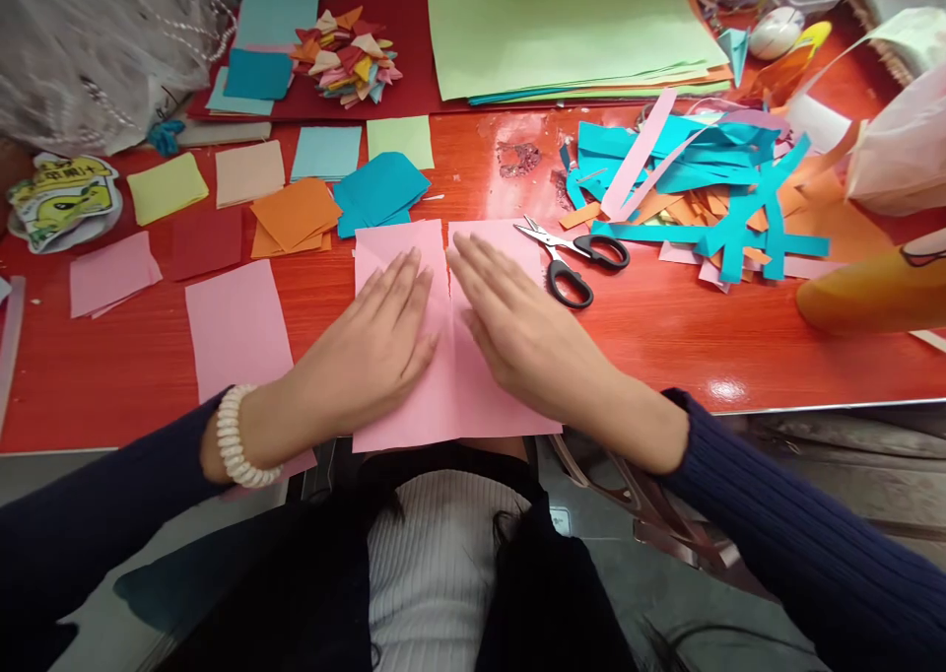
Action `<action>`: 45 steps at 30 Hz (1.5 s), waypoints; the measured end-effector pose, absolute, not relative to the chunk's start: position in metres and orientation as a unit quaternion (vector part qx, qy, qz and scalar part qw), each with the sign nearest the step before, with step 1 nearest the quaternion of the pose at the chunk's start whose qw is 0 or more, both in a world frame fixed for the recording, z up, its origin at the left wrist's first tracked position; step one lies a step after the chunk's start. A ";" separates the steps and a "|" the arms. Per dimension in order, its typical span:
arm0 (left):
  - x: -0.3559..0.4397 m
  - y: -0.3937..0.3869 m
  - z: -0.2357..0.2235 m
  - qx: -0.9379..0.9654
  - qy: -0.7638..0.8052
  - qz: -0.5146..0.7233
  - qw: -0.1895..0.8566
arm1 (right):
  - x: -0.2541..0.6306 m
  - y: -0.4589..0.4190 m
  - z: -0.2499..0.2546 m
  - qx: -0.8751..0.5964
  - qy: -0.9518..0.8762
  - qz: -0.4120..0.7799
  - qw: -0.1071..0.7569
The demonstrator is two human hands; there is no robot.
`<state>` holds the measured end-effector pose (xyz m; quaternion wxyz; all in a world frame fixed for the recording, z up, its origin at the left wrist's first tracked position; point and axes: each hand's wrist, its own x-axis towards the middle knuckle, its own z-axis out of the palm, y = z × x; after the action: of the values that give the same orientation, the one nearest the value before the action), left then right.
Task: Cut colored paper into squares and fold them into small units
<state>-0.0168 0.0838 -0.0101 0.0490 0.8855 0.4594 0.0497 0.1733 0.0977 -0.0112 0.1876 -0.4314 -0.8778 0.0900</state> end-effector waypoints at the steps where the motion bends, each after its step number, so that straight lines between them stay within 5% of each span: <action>1: -0.014 0.080 -0.012 0.883 0.462 0.055 0.056 | 0.172 0.093 -0.011 -0.422 -0.887 0.090 0.165; 6: -0.006 0.070 -0.028 0.874 0.477 0.056 0.070 | 0.163 0.077 -0.028 -0.450 -0.888 0.058 0.078; 45: 0.003 0.059 -0.031 0.839 0.530 0.099 0.075 | 0.158 0.066 -0.036 -0.511 -0.854 0.039 0.092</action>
<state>0.0035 0.0591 -0.0311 0.0754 0.8389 0.5299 0.0989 0.1580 0.0664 -0.0360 0.0922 -0.5112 -0.8536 0.0387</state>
